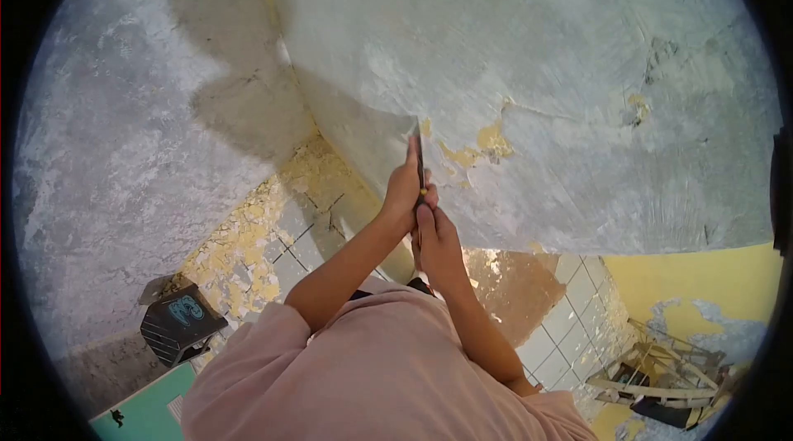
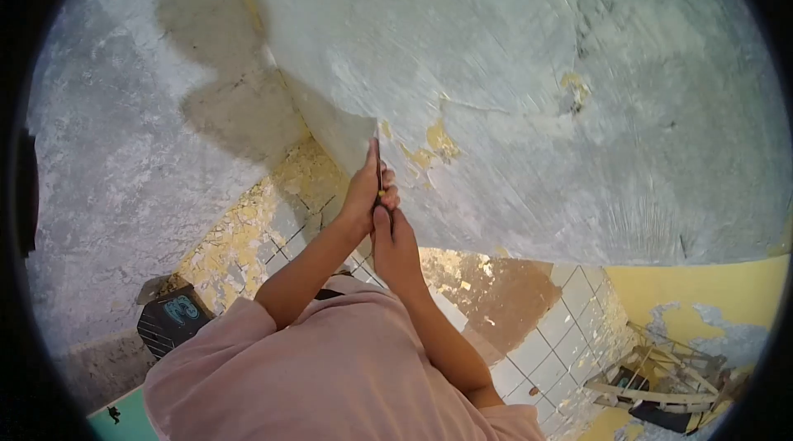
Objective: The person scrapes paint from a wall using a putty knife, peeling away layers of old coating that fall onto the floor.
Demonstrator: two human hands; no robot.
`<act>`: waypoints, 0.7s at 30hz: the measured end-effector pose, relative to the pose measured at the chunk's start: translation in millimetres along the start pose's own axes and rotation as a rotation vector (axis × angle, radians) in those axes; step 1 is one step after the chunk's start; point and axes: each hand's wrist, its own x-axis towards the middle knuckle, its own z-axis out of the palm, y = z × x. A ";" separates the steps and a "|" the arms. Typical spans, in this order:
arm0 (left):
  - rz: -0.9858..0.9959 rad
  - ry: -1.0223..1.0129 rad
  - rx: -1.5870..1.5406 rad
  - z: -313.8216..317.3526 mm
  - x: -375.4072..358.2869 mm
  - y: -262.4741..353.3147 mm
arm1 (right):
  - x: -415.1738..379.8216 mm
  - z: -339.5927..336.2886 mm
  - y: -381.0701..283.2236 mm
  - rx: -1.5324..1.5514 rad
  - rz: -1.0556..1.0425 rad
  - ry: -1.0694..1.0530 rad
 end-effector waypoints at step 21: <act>0.419 0.416 0.084 -177.6 -152.5 -40.0 | -5.0 74.5 54.8 -0.187 0.164 -0.802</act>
